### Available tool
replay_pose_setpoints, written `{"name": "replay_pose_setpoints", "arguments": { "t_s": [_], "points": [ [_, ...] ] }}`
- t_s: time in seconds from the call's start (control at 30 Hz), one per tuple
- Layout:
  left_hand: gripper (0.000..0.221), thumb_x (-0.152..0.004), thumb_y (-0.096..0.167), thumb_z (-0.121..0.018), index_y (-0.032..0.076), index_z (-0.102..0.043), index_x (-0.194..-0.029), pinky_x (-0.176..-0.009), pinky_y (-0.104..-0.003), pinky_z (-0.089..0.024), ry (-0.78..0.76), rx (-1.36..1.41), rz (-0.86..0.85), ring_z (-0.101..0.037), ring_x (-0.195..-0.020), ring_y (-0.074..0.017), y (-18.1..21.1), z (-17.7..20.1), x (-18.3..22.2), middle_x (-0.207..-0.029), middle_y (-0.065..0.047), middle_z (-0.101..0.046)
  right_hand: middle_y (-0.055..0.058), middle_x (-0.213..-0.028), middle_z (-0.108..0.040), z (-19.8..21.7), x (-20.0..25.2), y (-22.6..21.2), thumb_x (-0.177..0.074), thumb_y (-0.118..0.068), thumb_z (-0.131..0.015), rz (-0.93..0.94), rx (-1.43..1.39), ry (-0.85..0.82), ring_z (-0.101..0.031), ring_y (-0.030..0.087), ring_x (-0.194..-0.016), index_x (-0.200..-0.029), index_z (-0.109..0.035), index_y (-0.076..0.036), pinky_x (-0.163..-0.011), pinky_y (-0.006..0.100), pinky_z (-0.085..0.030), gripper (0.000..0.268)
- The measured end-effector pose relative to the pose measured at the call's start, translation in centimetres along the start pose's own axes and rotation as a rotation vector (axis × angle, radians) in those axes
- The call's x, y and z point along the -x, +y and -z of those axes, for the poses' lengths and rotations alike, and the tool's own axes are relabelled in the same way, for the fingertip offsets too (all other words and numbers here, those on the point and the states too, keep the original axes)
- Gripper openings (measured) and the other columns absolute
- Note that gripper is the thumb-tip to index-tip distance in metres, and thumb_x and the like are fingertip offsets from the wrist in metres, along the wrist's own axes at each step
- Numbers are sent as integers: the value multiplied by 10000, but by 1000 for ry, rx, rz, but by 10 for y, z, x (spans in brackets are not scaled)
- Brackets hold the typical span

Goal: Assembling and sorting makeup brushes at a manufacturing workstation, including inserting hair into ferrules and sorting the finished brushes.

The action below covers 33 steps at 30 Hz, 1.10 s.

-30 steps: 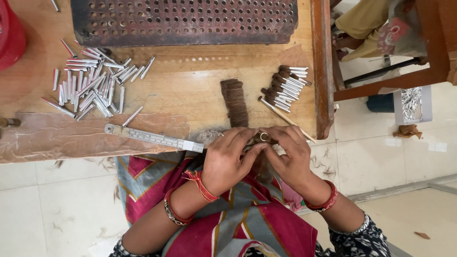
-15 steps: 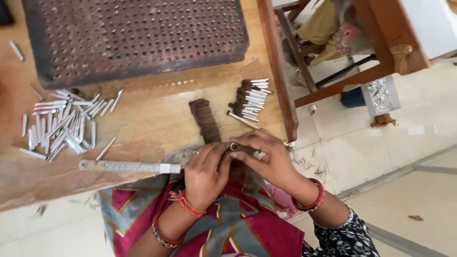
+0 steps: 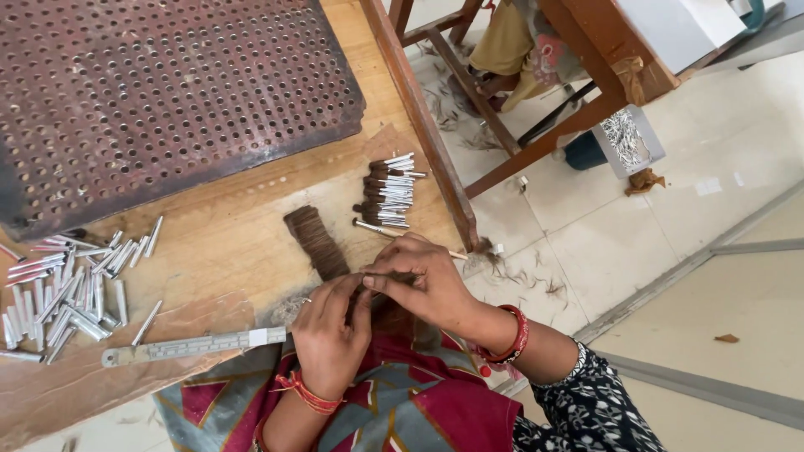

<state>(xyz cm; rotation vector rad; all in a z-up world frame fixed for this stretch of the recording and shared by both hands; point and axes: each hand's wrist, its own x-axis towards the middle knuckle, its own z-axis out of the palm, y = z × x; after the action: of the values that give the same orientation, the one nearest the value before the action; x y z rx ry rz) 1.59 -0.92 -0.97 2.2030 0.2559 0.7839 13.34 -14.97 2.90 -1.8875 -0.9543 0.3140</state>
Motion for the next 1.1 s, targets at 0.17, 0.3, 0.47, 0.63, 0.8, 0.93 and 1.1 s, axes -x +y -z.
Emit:
{"name": "replay_pose_setpoints", "arguments": {
  "t_s": [0.17, 0.3, 0.47, 0.63, 0.8, 0.93, 1.1],
  "points": [
    [275, -846, 72, -784, 17, -690, -1098, -768, -399, -582, 6, 111, 33, -718, -907, -313, 12, 13, -7, -1050, -148, -731, 81, -933, -761, -5, 7, 5, -898, -77, -782, -1, -105, 108, -690, 179, -876, -996, -795, -32, -780, 293, -540, 108],
    [229, -913, 115, -758, 8, -687, -1103, -651, -294, -605, -74, 521, 257, -743, -831, -189, 18, 26, 3, -1088, -139, -702, 143, -1046, -766, -7, 26, 3, -951, -6, -735, -40, -363, 208, -709, 183, -944, -1042, -771, 34, -819, 288, -566, 106],
    [252, -1038, 190, -628, -13, -714, -1162, -771, -293, -625, -362, 1278, 711, -737, -945, -163, -17, 3, 31, -1034, -113, -759, 196, -1156, -752, -23, 44, 0, -990, -3, -709, -33, -514, 179, -735, 247, -1101, -1054, -742, 42, -991, 355, -597, 85],
    [273, -1025, 195, -650, -51, -702, -1130, -859, -335, -644, -461, 1534, 801, -765, -972, -223, -23, 12, 30, -1051, -152, -760, 208, -1169, -755, -34, 52, 3, -996, -1, -689, -11, -474, 157, -745, 255, -1108, -1063, -742, 39, -999, 368, -592, 95],
    [229, -1022, 149, -686, -63, -711, -1106, -841, -341, -639, -484, 1559, 813, -760, -933, -214, -26, 13, 32, -1001, -155, -759, 199, -1161, -754, -35, 51, 7, -1012, -17, -683, 57, -485, 133, -746, 262, -1120, -1093, -738, 36, -1071, 411, -587, 112],
    [191, -996, 115, -697, -54, -720, -1080, -775, -311, -635, -441, 1525, 853, -759, -866, -195, -24, 14, 31, -957, -149, -762, 203, -1162, -753, -32, 51, 4, -1009, -8, -678, 27, -469, 105, -741, 266, -1120, -1098, -736, 39, -1061, 401, -587, 117],
    [131, -990, 70, -677, -40, -703, -1057, -685, -243, -601, -384, 1312, 800, -720, -794, -117, -23, 17, 29, -896, -80, -749, 152, -1112, -769, -18, 57, 12, -1008, -9, -703, 17, -496, 198, -772, 248, -1097, -1082, -747, 5, -1011, 386, -633, 87]
  ]
}}
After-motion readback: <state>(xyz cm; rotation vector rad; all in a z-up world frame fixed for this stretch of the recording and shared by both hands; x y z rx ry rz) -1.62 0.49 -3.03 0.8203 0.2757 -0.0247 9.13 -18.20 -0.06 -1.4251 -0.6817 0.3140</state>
